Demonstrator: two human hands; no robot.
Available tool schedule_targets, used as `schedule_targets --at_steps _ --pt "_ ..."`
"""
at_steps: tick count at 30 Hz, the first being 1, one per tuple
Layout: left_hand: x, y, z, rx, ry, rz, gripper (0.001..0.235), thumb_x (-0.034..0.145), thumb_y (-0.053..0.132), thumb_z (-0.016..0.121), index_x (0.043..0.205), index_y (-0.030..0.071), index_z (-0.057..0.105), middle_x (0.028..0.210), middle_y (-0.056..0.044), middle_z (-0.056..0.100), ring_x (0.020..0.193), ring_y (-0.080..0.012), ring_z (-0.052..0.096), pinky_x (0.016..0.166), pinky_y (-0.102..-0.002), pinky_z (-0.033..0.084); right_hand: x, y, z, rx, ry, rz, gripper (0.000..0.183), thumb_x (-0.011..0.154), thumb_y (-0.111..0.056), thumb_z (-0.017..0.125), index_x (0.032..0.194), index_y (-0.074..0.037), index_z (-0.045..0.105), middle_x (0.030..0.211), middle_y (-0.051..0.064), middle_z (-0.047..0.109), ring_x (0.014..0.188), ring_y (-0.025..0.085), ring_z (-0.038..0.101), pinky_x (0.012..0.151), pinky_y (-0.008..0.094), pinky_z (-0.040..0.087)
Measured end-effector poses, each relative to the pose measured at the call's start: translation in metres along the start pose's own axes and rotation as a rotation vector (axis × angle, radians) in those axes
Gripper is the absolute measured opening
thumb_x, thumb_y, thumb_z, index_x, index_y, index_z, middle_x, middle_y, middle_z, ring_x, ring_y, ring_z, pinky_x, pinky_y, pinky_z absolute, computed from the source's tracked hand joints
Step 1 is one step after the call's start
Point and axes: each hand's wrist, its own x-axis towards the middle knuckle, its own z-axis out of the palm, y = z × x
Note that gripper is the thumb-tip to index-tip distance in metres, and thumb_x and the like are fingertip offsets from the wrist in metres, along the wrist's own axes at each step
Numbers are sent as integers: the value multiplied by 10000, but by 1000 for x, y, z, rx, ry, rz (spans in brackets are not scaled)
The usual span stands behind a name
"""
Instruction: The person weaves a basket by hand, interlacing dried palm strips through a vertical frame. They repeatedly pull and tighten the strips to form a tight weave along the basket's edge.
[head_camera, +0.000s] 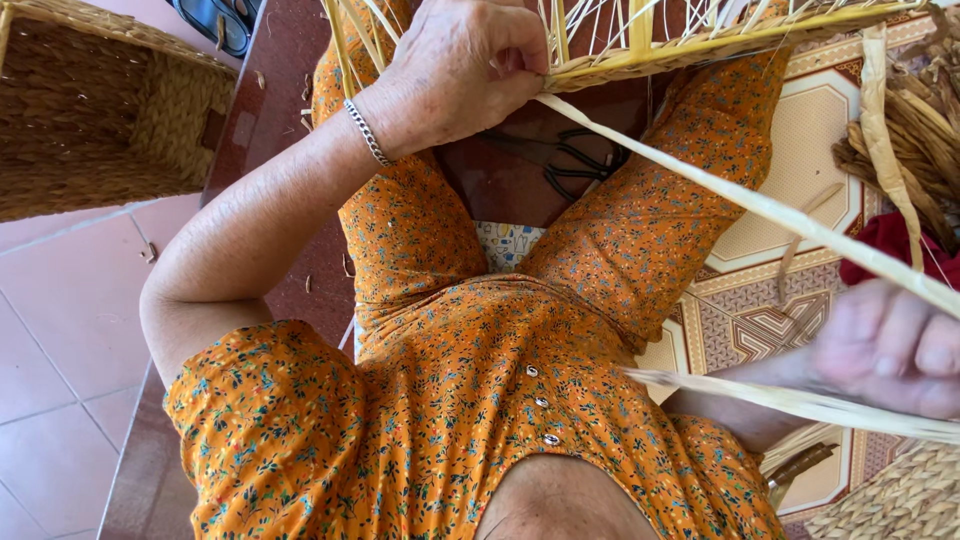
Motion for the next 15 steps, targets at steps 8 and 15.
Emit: schedule_targets --at_steps 8,15 --pt "-2 1 -1 24 -6 31 57 881 52 752 881 92 711 886 -32 682 830 -222 692 752 -375 521 13 -40 9 -780 269 -139 253 883 -119 727 1077 -124 565 1015 129 640 716 265 642 656 432 512" --pt "-7 -3 2 156 29 100 97 890 105 791 864 129 700 909 -1 664 951 -230 662 925 -417 458 44 -4 53 -1440 40 -69 160 863 -75 724 850 -67 565 839 111 604 657 261 598 605 422 476"
